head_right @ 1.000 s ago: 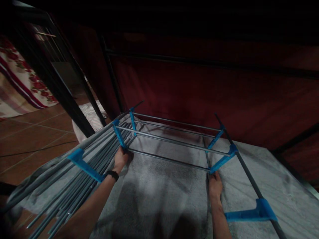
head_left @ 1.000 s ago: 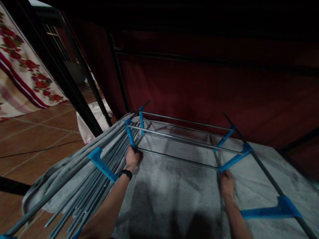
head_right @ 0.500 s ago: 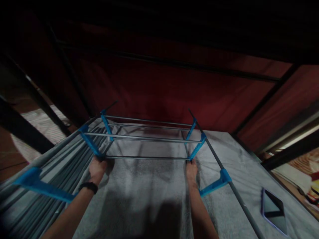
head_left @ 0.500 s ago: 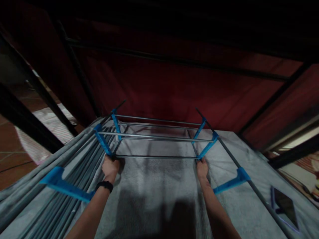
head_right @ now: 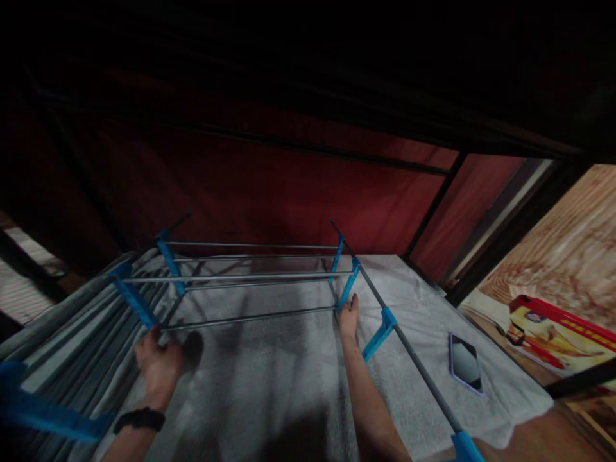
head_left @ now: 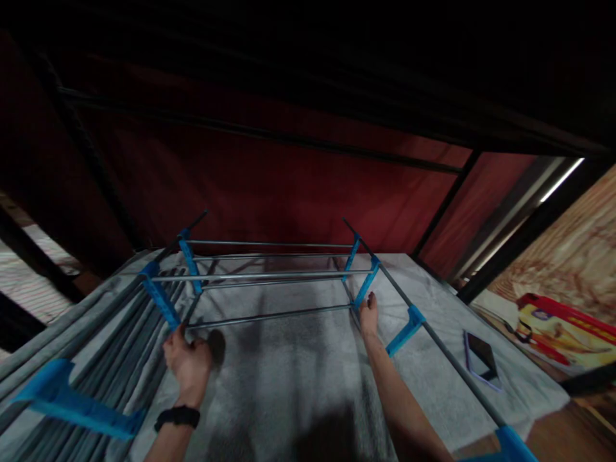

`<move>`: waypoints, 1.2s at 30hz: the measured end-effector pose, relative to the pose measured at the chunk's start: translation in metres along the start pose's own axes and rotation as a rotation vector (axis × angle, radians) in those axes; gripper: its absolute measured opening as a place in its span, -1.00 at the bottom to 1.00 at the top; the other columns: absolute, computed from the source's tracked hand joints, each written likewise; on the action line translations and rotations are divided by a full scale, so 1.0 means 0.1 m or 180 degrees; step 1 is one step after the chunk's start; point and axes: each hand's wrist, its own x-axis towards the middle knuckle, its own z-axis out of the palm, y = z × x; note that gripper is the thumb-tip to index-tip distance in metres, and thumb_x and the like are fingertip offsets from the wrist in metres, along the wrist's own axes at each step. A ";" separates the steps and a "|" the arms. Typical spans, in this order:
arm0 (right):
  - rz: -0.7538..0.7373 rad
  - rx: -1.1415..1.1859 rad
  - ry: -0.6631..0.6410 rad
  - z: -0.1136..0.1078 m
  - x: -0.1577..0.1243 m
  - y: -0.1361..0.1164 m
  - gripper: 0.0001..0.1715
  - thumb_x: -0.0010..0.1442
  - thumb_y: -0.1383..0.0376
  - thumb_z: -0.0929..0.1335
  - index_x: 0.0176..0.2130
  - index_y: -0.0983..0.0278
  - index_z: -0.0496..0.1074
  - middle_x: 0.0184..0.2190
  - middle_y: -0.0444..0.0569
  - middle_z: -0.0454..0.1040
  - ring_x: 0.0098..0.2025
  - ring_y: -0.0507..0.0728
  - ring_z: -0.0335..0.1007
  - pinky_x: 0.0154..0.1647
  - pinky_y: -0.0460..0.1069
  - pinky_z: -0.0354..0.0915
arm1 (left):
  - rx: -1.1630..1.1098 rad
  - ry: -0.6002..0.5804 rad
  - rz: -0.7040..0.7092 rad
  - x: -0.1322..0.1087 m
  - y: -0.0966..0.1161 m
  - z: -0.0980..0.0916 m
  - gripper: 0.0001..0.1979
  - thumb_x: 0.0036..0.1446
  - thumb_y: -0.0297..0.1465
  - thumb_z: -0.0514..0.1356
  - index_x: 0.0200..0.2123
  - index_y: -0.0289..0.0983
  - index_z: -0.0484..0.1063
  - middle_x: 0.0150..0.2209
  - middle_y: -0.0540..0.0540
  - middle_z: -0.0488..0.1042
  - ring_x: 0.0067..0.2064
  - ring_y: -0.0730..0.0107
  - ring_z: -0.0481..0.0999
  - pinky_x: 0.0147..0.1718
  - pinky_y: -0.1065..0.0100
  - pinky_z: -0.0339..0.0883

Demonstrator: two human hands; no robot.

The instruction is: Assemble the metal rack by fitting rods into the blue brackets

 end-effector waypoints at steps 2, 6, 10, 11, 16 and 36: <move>-0.0245 0.0221 0.0098 -0.04 0.05 -0.25 -0.17 0.14 0.18 0.21 0.34 0.36 0.18 0.36 0.19 0.21 0.37 0.23 0.16 0.36 0.15 0.10 | -0.0482 -0.0048 0.0820 -0.30 0.37 -0.05 -0.54 0.20 -0.42 -0.01 0.16 -0.18 0.30 0.09 -0.20 0.35 0.21 0.05 0.35 0.23 0.01 0.30; -0.0793 0.0565 -0.0015 -0.12 0.16 -0.79 -0.27 0.17 0.15 0.26 0.27 0.35 0.29 0.32 0.15 0.29 0.34 0.23 0.17 0.41 0.16 0.00 | -0.1027 -0.0539 0.2349 -0.70 1.42 -0.11 -0.55 0.24 -0.49 -0.04 0.17 -0.18 0.35 0.13 -0.20 0.37 0.19 0.14 0.36 0.24 0.06 0.27; -0.1033 0.0681 -0.0225 -0.14 0.23 -1.08 -0.31 0.18 0.12 0.29 0.23 0.34 0.35 0.21 0.08 0.43 0.30 0.21 0.21 0.42 0.15 -0.03 | -0.0739 -0.1174 0.3443 -0.76 2.50 0.07 -0.55 0.30 -0.51 -0.03 0.23 -0.26 0.32 0.19 -0.21 0.38 0.22 0.15 0.34 0.26 0.10 0.21; -0.1047 0.0696 -0.0257 -0.14 0.25 -1.10 -0.32 0.18 0.12 0.29 0.22 0.33 0.36 0.19 0.08 0.45 0.29 0.21 0.22 0.41 0.14 -0.02 | -0.0561 -0.1341 0.3637 -0.75 2.71 0.16 -0.55 0.32 -0.51 -0.04 0.23 -0.27 0.32 0.20 -0.22 0.38 0.22 0.15 0.35 0.26 0.10 0.19; -0.0967 0.0675 -0.0310 -0.17 0.32 -1.09 -0.38 0.15 0.13 0.30 0.14 0.32 0.44 0.14 0.10 0.49 0.28 0.24 0.25 0.39 0.14 0.03 | 0.0268 -0.2140 0.4314 -0.79 3.32 0.72 -0.54 0.30 -0.58 -0.05 0.22 -0.34 0.33 0.17 -0.29 0.44 0.15 0.13 0.46 0.19 0.13 0.27; -0.1198 0.0333 -0.0169 -0.07 0.42 -0.90 -0.33 0.27 -0.11 0.24 0.07 0.30 0.50 0.03 0.10 0.57 0.25 0.25 0.31 0.38 0.17 0.06 | 0.0387 -0.2363 0.3841 -0.77 3.51 1.23 -0.62 0.38 -0.33 0.00 0.16 -0.10 0.45 0.05 -0.15 0.57 0.06 0.15 0.56 0.05 0.22 0.38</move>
